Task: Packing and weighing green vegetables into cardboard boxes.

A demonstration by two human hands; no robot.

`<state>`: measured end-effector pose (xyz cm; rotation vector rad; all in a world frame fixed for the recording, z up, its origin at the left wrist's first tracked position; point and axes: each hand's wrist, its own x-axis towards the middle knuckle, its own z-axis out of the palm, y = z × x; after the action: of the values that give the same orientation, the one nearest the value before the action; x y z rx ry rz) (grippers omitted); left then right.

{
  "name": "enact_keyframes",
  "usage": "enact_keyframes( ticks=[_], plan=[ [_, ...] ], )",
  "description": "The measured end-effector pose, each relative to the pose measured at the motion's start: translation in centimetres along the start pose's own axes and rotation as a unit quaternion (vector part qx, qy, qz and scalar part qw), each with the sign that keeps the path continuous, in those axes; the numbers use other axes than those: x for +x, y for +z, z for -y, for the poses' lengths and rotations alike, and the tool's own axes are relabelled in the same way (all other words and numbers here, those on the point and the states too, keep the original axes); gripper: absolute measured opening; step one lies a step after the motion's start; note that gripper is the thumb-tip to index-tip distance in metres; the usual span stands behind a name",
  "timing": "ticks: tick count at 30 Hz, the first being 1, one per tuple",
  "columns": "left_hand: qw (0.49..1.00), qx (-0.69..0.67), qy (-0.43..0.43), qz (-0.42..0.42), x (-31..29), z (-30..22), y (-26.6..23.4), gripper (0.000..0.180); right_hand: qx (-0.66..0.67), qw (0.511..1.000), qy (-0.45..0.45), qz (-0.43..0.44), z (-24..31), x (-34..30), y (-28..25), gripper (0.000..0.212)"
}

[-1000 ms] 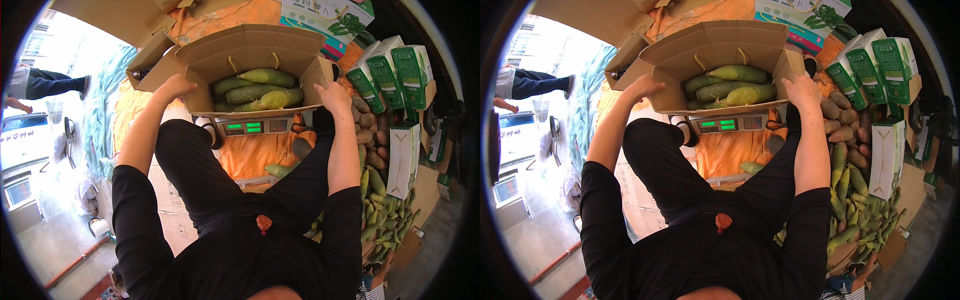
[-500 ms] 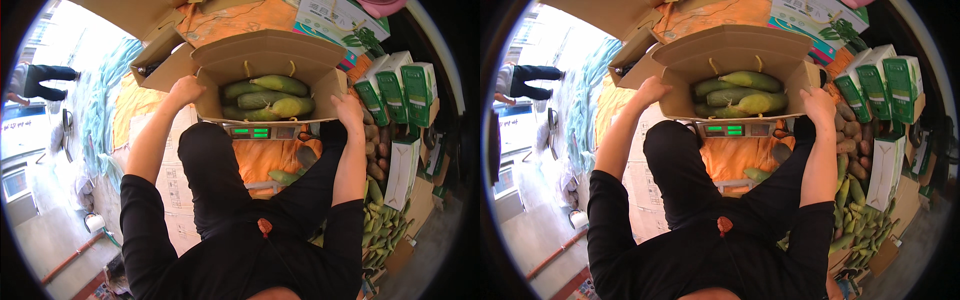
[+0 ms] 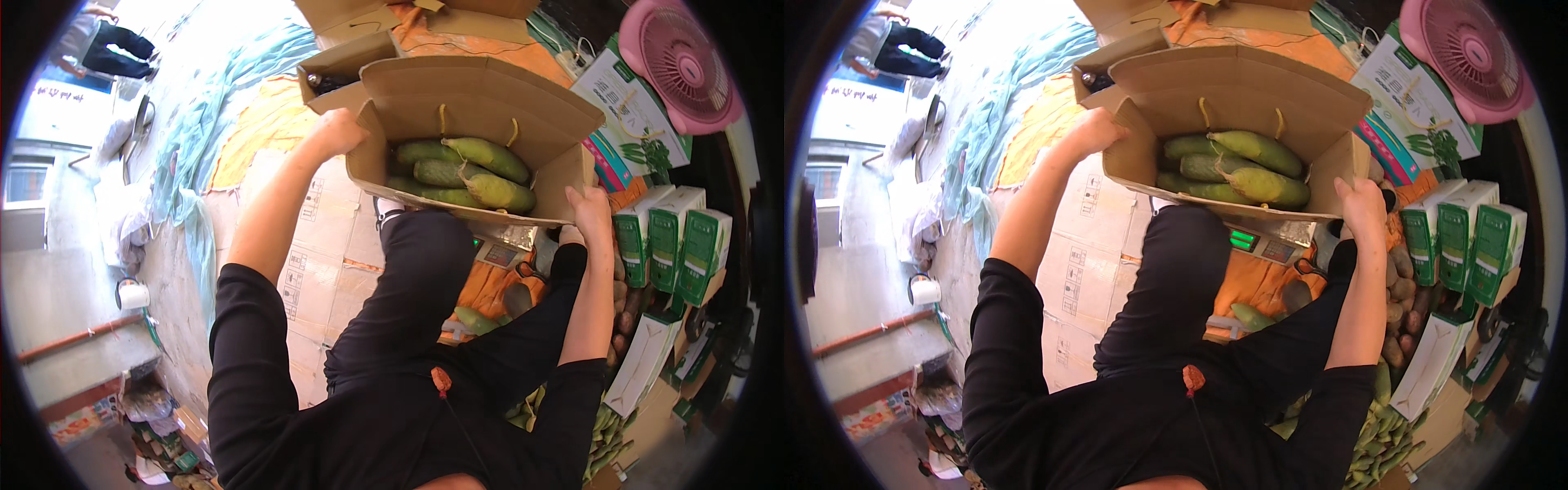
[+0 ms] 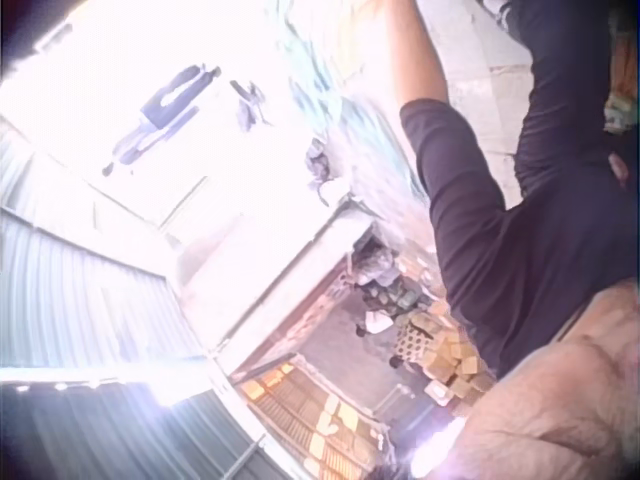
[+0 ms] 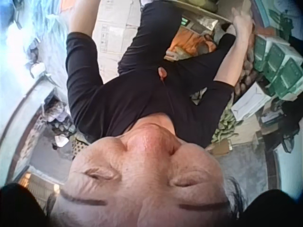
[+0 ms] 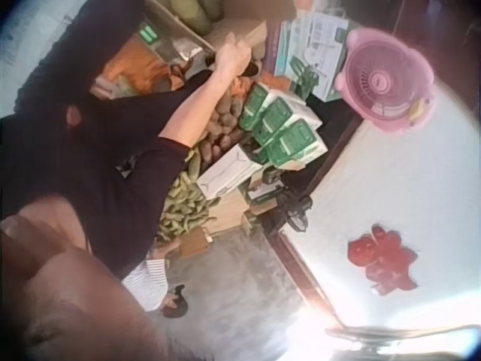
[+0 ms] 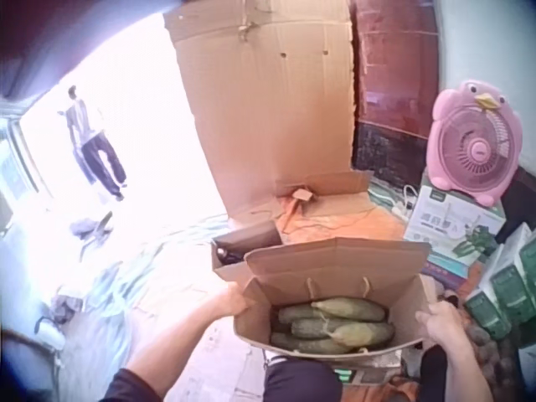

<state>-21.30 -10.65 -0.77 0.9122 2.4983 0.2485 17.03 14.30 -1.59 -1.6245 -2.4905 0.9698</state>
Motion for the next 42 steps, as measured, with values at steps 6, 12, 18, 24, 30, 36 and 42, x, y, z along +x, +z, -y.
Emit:
enact_keyframes(
  ticks=[6,12,18,24,30,36,42],
  plan=[
    [0.988,-0.101,-0.064,-0.097,-6.3,8.4,-2.3,0.033,-0.099,0.988,-0.118,-0.012,10.5,-1.1,1.4,0.038],
    [0.978,-0.124,-0.088,-0.146,-17.5,21.9,0.7,0.036,-0.178,0.952,-0.245,0.047,20.3,-3.2,8.6,0.035],
    [0.941,-0.103,-0.259,-0.190,-31.8,30.6,6.5,0.034,-0.237,0.900,-0.328,0.162,27.5,-10.3,18.2,0.021],
    [0.891,-0.059,-0.405,-0.198,-48.8,40.9,15.1,0.027,-0.267,0.831,-0.374,0.315,28.4,-20.4,29.8,0.024],
    [0.885,0.248,-0.360,0.161,-59.6,47.3,22.4,0.026,-0.291,0.741,-0.328,0.509,27.9,-25.5,31.2,0.025],
    [0.856,0.182,-0.479,0.069,-57.1,42.8,20.8,0.026,-0.132,0.784,-0.409,0.447,30.6,-20.3,28.2,0.027],
    [0.950,-0.168,-0.246,-0.094,-39.2,20.7,6.1,0.024,0.113,0.879,-0.359,0.292,26.1,-12.9,14.0,0.018]
  ],
)
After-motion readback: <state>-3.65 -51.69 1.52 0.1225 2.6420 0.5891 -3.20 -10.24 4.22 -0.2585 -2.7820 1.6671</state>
